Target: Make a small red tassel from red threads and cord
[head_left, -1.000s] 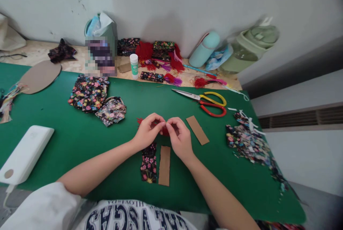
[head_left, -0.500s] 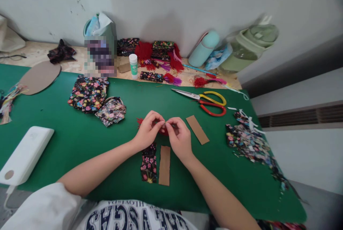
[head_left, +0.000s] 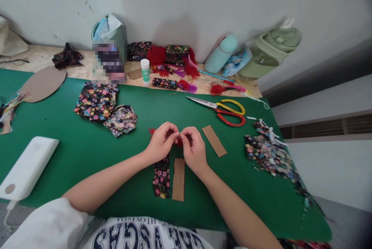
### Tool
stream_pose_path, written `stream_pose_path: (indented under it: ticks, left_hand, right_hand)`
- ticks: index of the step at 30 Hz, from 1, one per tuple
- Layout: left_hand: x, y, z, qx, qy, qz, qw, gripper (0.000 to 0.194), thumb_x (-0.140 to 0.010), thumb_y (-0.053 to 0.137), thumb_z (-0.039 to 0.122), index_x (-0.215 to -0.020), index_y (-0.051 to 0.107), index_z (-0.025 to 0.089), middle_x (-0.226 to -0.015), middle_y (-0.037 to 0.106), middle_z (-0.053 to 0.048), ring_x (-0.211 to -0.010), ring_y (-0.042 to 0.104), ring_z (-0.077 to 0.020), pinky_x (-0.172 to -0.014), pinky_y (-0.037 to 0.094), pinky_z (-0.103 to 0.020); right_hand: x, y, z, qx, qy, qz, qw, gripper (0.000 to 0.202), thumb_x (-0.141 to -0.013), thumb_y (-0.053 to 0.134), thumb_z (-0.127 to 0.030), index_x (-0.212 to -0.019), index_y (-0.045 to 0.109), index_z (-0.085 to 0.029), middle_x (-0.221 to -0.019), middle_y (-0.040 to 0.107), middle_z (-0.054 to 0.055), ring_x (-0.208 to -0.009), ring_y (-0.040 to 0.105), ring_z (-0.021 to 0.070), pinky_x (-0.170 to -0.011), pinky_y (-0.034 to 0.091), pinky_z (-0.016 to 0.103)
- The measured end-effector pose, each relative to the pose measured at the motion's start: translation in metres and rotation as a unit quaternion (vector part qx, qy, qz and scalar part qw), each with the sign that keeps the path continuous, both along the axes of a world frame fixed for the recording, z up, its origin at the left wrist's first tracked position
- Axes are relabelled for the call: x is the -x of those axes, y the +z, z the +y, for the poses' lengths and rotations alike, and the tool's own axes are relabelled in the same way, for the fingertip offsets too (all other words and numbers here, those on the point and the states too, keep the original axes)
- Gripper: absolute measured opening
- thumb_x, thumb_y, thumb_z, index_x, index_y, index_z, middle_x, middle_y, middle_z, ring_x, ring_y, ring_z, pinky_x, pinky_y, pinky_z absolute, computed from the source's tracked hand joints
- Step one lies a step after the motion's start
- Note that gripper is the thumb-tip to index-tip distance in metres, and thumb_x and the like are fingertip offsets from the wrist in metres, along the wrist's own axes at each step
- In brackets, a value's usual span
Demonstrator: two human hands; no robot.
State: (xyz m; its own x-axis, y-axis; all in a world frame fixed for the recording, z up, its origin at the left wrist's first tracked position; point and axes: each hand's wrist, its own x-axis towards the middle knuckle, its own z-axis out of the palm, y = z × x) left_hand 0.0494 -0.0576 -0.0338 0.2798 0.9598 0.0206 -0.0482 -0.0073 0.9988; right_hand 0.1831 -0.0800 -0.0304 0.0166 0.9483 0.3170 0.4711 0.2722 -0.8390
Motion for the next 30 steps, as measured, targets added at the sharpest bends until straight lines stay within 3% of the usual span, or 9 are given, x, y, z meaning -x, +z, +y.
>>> stream_pose_path:
  ticks: [7,18,30]
  left_hand:
    - [-0.0006,0.0002,-0.0014,0.000,0.012,0.001,1.000,0.011,-0.087,0.053,0.025,-0.081,0.050,0.017,-0.076,0.050,0.000,-0.062,0.052,-0.0093,-0.061,0.047,-0.024]
    - [-0.0034,-0.0001,-0.0037,0.065,0.013,-0.050,0.997,0.018,-0.086,0.055,0.034,-0.083,0.050,0.018,-0.072,0.051,0.001,-0.063,0.052,-0.0103,-0.064,0.047,-0.025]
    - [-0.0032,0.0020,-0.0018,0.072,0.022,-0.044,0.996,0.015,-0.083,0.058,0.030,-0.079,0.051,0.017,-0.071,0.051,0.001,-0.061,0.051,-0.0096,-0.061,0.045,-0.024]
  right_hand:
    - [0.0004,-0.0012,0.0006,-0.006,0.008,-0.001,1.000,0.009,-0.091,0.044,-0.021,-0.083,0.048,-0.023,-0.083,0.055,0.003,-0.076,0.053,0.0168,-0.068,0.045,0.032]
    - [0.0011,-0.0014,0.0007,-0.008,0.015,0.006,1.000,0.008,-0.092,0.044,-0.021,-0.084,0.048,-0.023,-0.082,0.053,0.003,-0.075,0.053,0.0164,-0.067,0.044,0.031]
    - [0.0005,-0.0034,0.0006,0.022,0.022,0.044,0.999,0.009,-0.092,0.046,-0.021,-0.083,0.049,-0.022,-0.082,0.054,0.002,-0.073,0.053,0.0146,-0.066,0.045,0.029]
